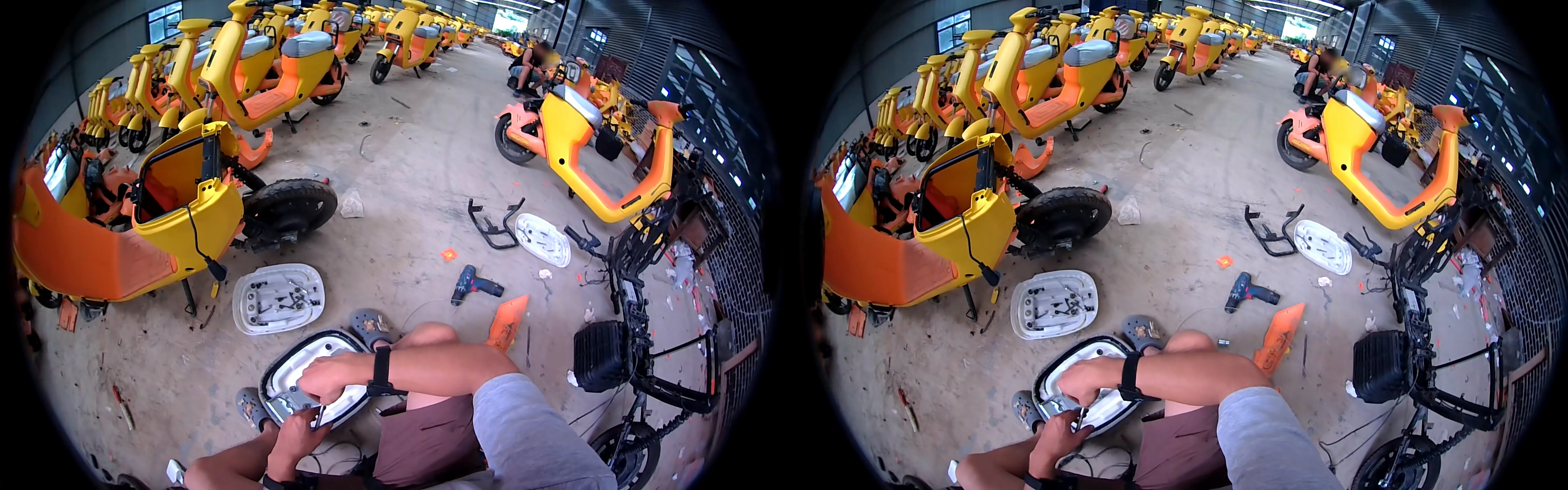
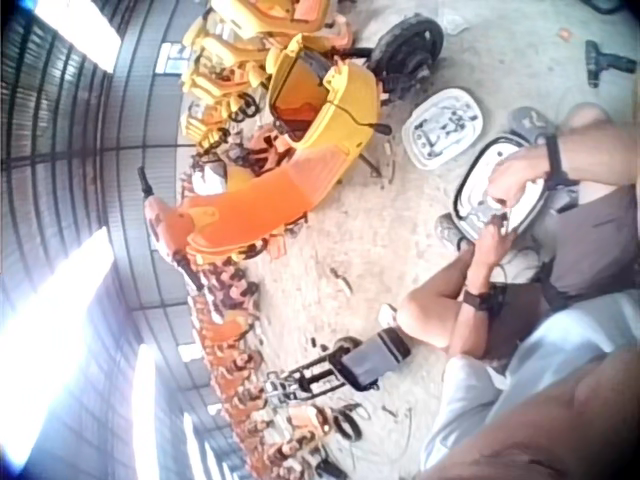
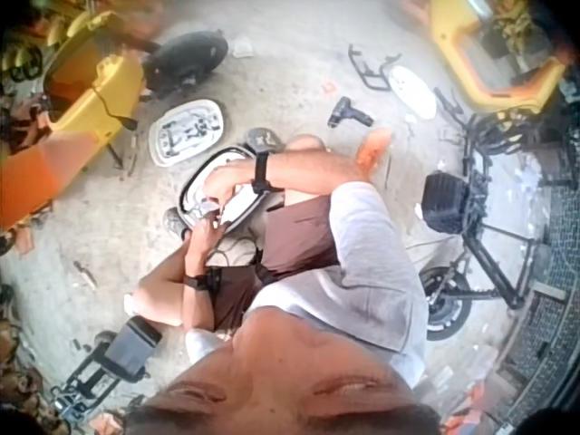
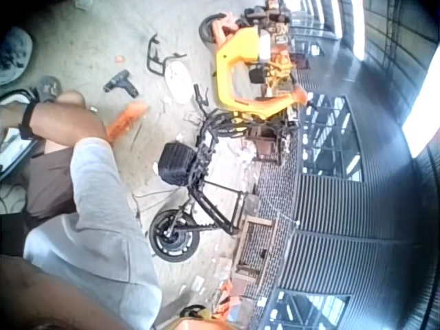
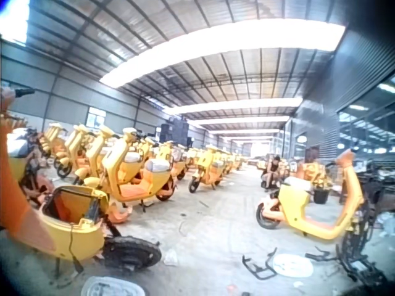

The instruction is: The person assembles a scooter headlight panel by placing a metal bracket into the plastic housing and tightening multiple screws with a screwdriver while holding the assembly on their lap.

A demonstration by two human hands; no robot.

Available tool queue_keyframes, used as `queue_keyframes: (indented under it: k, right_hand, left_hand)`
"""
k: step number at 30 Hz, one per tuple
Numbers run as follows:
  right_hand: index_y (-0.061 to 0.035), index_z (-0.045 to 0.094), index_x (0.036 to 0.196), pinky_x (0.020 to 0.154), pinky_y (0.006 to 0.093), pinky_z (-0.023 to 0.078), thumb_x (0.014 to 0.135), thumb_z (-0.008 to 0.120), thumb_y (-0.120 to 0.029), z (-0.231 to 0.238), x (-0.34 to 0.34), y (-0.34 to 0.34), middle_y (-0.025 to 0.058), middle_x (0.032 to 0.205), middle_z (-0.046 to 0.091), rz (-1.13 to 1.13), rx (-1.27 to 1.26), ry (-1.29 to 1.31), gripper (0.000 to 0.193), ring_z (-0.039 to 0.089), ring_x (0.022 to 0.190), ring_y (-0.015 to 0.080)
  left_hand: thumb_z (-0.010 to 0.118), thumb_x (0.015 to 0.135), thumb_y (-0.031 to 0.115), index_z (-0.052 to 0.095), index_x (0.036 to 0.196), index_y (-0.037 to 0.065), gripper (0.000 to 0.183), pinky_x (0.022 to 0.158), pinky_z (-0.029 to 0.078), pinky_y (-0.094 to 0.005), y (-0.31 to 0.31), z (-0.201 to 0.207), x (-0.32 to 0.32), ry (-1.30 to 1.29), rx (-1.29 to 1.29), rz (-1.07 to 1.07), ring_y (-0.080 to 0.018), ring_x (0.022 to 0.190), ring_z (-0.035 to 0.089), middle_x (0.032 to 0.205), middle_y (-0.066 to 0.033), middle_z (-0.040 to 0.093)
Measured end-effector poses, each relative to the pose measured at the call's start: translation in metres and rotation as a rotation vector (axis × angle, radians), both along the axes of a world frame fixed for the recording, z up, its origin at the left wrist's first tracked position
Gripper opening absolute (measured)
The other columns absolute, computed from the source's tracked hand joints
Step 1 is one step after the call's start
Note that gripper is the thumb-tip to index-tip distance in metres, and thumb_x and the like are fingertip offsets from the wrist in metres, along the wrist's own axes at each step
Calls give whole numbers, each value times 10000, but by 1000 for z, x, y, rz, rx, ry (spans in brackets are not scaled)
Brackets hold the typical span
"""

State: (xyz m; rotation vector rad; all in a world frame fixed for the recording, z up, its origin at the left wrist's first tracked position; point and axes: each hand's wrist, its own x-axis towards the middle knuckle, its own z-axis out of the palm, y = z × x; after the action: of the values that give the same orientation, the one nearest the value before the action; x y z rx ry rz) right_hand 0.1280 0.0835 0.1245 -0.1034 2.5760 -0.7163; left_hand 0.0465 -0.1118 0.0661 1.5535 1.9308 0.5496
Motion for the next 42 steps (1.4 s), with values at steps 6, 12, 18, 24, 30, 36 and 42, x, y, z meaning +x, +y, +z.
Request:
queue_keyframes:
  k: [6,12,18,24,30,36,42]
  right_hand:
    - [3,741,779,730,422,548,626,794,-128,-3,-1,-3,178,812,705,68,126,91,209,680,825,348]
    - [27,733,794,678,423,561,611,855,-202,-17,-7,-4,178,795,712,50,114,125,318,706,819,333]
    - [7,717,701,622,398,549,679,790,-201,-36,-7,-8,120,670,694,26,51,141,222,697,688,269]
    - [-37,717,669,588,393,536,700,751,-235,-52,-5,-4,77,642,685,55,-32,-33,204,670,617,246]
    - [-34,725,704,611,411,534,680,770,-234,-51,-5,-7,100,681,694,72,-11,-16,206,674,654,263]
    - [-38,731,728,623,424,532,655,783,-239,-56,-3,-4,109,699,696,85,-2,-24,220,671,669,283]
    - [-35,731,744,629,434,527,650,779,-230,-51,-4,-1,129,707,694,84,2,-54,222,667,681,302]
  left_hand:
    - [788,705,258,733,1059,63,408,818,543,-419,6,18,-2,60,92,110,-347,914,683,1009,-163,719]
    - [768,634,175,753,985,94,360,819,538,-431,2,-4,-9,137,230,247,-326,888,686,967,-139,725]
    - [750,659,154,746,1009,94,355,805,545,-420,-2,-16,-11,242,219,207,-328,882,688,967,-148,722]
    - [739,723,155,738,1004,59,296,793,546,-431,3,-15,4,45,128,211,-350,888,682,947,-169,717]
    - [717,758,167,673,1042,28,319,785,543,-453,4,-29,10,51,224,156,-387,906,664,1043,-196,676]
    - [703,772,177,661,1054,25,324,786,541,-461,10,-24,16,33,218,146,-393,915,659,1049,-191,669]
    - [705,773,179,664,1067,29,332,781,542,-458,12,-29,13,43,209,129,-384,909,664,1039,-188,674]
